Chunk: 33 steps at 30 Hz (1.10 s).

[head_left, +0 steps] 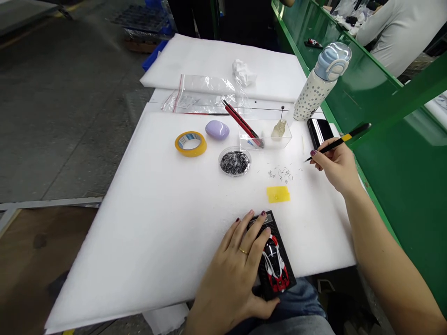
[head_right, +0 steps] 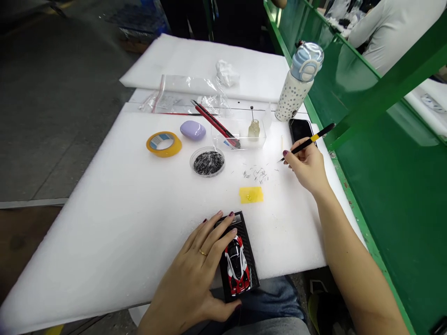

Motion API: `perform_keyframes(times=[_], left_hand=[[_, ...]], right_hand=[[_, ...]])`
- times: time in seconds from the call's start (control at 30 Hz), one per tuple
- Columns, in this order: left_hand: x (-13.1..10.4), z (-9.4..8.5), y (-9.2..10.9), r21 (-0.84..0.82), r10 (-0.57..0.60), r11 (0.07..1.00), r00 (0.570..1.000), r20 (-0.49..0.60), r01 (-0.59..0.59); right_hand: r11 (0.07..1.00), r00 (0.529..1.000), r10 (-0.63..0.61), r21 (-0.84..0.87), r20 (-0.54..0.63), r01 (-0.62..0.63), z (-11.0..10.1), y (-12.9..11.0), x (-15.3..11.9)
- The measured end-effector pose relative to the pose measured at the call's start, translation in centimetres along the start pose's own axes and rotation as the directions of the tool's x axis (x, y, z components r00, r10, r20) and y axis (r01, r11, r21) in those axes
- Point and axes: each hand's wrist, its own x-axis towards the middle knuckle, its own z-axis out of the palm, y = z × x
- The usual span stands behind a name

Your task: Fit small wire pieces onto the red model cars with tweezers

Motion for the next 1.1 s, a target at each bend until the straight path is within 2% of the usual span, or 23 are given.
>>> perform_keyframes(times=[0.13, 0.27, 0.4, 0.57, 0.7, 0.9, 1.1], left_hand=[[0.2, -0.2, 0.1, 0.032, 0.022, 0.999, 0.999, -0.023, -0.021], [0.3, -0.3, 0.2, 0.049, 0.027, 0.998, 0.999, -0.038, -0.026], [0.2, -0.3, 0.3, 0.054, 0.033, 0.998, 0.999, -0.042, -0.03], [0.2, -0.2, 0.2, 0.047, 0.038, 0.998, 0.998, -0.047, -0.036], [0.3, -0.2, 0.2, 0.047, 0.03, 0.999, 0.998, -0.052, -0.027], [0.3, -0.2, 0.3, 0.051, 0.035, 0.998, 0.998, -0.045, -0.033], [0.2, -0.2, 0.2, 0.055, 0.041, 0.998, 0.998, -0.05, -0.038]], right_hand=[[0.983, 0.999, -0.028, -0.181, 0.041, 0.035, -0.4, 0.4, -0.2], [0.967, 0.997, -0.069, -0.245, 0.031, 0.074, 0.4, 0.3, -0.2], [0.972, 0.999, -0.04, -0.233, 0.018, 0.043, 0.6, -0.1, -0.4], [0.992, 0.999, -0.049, -0.118, -0.017, 0.046, 0.7, 0.3, -0.6], [0.995, 0.996, -0.086, -0.047, 0.03, 0.087, 1.0, 0.6, -0.6], [0.964, 0.983, -0.169, -0.194, 0.075, 0.181, 0.4, 0.2, -0.7], [0.949, 0.975, -0.185, -0.238, 0.119, 0.209, 0.2, 0.1, -0.7]])
